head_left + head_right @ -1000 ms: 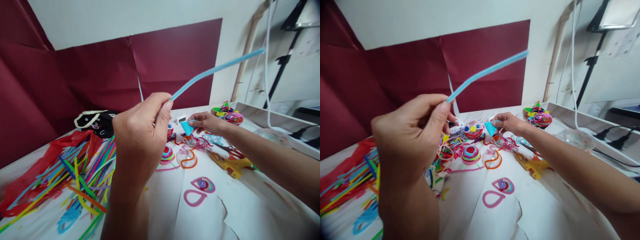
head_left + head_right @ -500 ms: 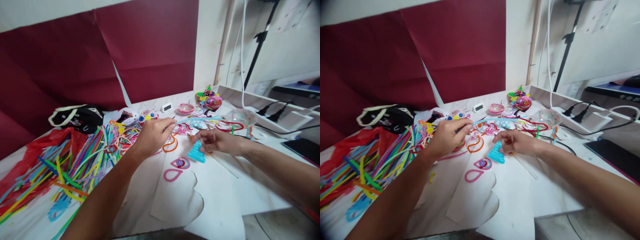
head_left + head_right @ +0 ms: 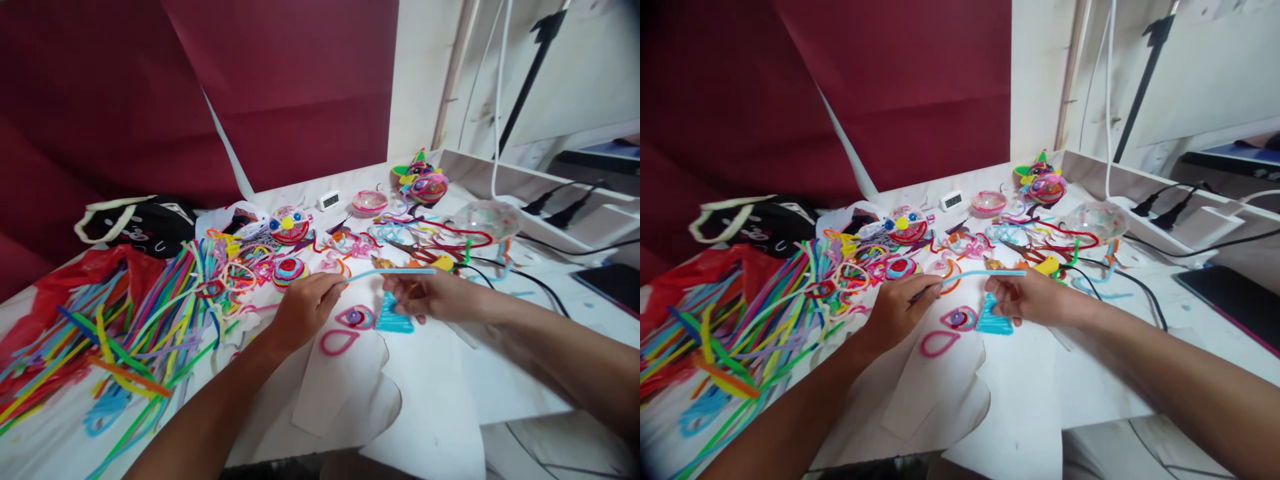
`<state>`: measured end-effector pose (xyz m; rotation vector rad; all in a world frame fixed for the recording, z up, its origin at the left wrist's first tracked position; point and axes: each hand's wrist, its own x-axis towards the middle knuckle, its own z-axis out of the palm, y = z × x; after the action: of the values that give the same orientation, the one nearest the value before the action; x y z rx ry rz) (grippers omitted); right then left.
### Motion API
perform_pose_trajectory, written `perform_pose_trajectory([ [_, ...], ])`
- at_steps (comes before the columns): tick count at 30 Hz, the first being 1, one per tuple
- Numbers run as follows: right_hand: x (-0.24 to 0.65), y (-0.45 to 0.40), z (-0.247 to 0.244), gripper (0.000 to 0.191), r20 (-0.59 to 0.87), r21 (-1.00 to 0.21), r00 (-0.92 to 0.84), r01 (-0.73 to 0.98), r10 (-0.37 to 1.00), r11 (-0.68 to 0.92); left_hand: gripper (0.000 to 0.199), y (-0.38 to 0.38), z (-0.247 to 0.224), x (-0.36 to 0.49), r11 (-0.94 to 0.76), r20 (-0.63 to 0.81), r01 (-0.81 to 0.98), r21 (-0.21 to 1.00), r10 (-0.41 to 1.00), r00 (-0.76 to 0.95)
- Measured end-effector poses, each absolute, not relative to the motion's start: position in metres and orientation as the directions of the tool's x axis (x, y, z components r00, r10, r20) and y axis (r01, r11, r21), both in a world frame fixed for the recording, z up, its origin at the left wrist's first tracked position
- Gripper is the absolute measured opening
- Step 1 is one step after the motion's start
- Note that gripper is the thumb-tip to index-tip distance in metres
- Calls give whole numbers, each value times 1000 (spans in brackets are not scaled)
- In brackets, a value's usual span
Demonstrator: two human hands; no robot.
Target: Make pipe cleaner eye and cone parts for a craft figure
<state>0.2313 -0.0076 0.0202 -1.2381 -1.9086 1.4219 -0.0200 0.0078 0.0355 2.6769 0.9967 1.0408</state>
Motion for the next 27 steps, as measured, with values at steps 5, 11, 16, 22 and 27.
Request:
perform_pose_trajectory([
  [5, 249, -11, 46, 36, -55, -909, -494, 385, 868, 161, 17, 9, 26, -18, -781, 526, 531, 327, 618, 584],
  [11, 262, -9, 54, 34, -117, -919, -450, 386, 885, 75, 20, 8, 25, -17, -756, 478, 577, 308, 648, 593],
  [16, 257, -9, 36, 20, -90, -862, -480, 476, 872, 173, 20, 6, 26, -15, -750, 471, 590, 300, 654, 592],
  [22, 251, -13, 30, 15, -128, -770, -519, 589, 845, 245, 20, 1, 22, -13, -729, 426, 605, 319, 681, 596],
  [27, 248, -13, 29, 15, -64, -616, -491, 704, 869, 353, 20, -3, 17, -11, -712, 400, 635, 300, 698, 594],
])
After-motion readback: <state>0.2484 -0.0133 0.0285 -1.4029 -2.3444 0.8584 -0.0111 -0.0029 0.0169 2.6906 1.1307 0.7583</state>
